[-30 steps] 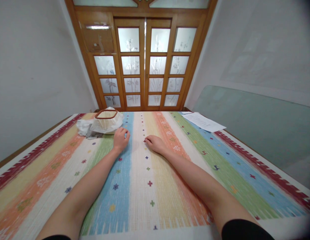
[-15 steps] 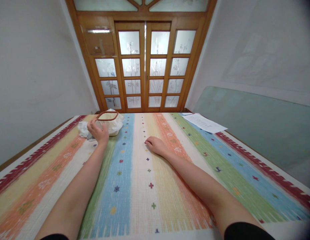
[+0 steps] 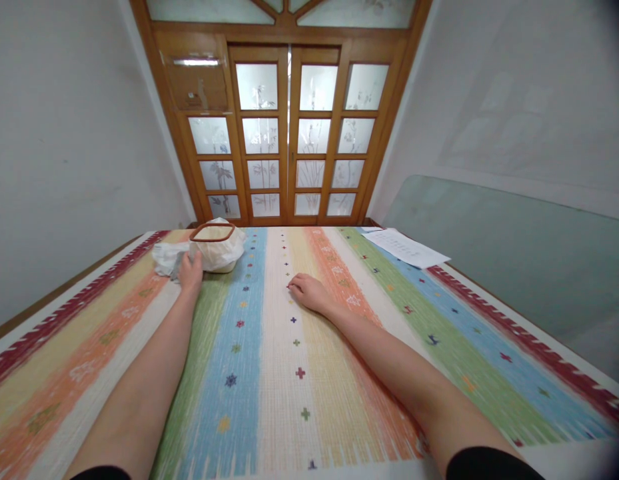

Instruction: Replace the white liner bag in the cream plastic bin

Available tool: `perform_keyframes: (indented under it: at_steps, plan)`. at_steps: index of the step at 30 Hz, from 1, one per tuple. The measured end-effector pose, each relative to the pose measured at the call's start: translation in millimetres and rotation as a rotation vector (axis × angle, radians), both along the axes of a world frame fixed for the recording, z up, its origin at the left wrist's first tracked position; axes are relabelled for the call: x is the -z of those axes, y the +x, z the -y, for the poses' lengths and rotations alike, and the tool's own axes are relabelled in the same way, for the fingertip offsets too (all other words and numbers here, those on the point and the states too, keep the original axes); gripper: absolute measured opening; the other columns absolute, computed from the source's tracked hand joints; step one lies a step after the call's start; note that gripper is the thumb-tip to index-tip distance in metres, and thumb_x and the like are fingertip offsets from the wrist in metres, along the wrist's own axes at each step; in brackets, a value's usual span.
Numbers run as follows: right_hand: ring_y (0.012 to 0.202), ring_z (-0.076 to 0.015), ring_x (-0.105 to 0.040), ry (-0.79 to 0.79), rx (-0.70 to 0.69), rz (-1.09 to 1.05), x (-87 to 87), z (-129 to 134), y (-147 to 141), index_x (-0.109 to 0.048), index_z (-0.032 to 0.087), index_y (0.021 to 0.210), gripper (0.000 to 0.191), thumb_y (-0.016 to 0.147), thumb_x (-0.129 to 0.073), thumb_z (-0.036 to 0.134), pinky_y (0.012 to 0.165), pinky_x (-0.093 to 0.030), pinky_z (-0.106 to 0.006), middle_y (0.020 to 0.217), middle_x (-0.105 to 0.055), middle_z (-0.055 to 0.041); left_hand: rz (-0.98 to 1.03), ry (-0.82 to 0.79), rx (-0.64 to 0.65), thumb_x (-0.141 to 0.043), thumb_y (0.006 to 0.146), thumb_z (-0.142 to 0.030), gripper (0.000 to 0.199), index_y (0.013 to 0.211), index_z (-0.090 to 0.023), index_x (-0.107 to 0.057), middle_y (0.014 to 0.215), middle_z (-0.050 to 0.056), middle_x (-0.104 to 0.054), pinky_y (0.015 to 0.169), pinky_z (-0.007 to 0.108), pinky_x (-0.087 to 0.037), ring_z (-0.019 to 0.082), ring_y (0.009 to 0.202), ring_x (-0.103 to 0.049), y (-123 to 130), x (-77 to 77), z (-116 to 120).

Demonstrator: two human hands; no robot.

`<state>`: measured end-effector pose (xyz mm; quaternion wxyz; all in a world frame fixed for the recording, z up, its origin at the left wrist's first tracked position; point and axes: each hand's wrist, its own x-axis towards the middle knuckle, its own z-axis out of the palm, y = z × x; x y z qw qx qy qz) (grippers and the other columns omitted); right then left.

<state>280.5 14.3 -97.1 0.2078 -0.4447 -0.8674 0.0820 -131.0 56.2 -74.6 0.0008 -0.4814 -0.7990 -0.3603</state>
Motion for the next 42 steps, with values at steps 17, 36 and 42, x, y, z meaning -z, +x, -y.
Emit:
perform_keyframes:
  at_steps: [17, 36, 42]
  plan:
    - [0.117, -0.022, -0.063, 0.011, -0.028, 0.0, -2.2, 2.5, -1.4, -0.075, 0.019, 0.115, 0.026, 0.106, -0.053, 0.029, 0.102, -0.046, -0.034, 0.12, -0.07, -0.0107, -0.04, -0.225, 0.063, -0.056, 0.086, -0.054, 0.072, 0.142, -0.01, -0.053, 0.131, 0.026, -0.07, 0.103, 0.052, -0.051, 0.044, 0.123, -0.066, -13.0, 20.0, -15.3]
    - [0.111, -0.0228, -0.062, 0.085, -0.017, -0.008, 3.1, -2.9, -14.0, -0.075, 0.019, 0.113, 0.028, 0.106, -0.051, 0.032, 0.098, -0.046, -0.034, 0.115, -0.07, -0.011, 0.005, -0.218, 0.115, -0.056, 0.088, -0.064, 0.073, 0.143, -0.015, -0.053, 0.14, 0.024, -0.066, 0.115, 0.063, -0.035, 0.046, 0.137, -0.055, 7.1, 23.6, -21.7]
    - [0.115, -0.0231, -0.064, -0.017, -0.028, -0.228, 17.1, -32.8, -58.4, -0.072, 0.018, 0.122, 0.029, 0.103, -0.056, 0.033, 0.104, -0.046, -0.036, 0.12, -0.072, -0.0117, 0.017, -0.192, 0.099, -0.057, 0.087, -0.062, 0.068, 0.136, -0.014, -0.057, 0.139, 0.024, -0.066, 0.116, 0.063, -0.034, 0.046, 0.137, -0.054, 12.6, 25.1, -20.3]
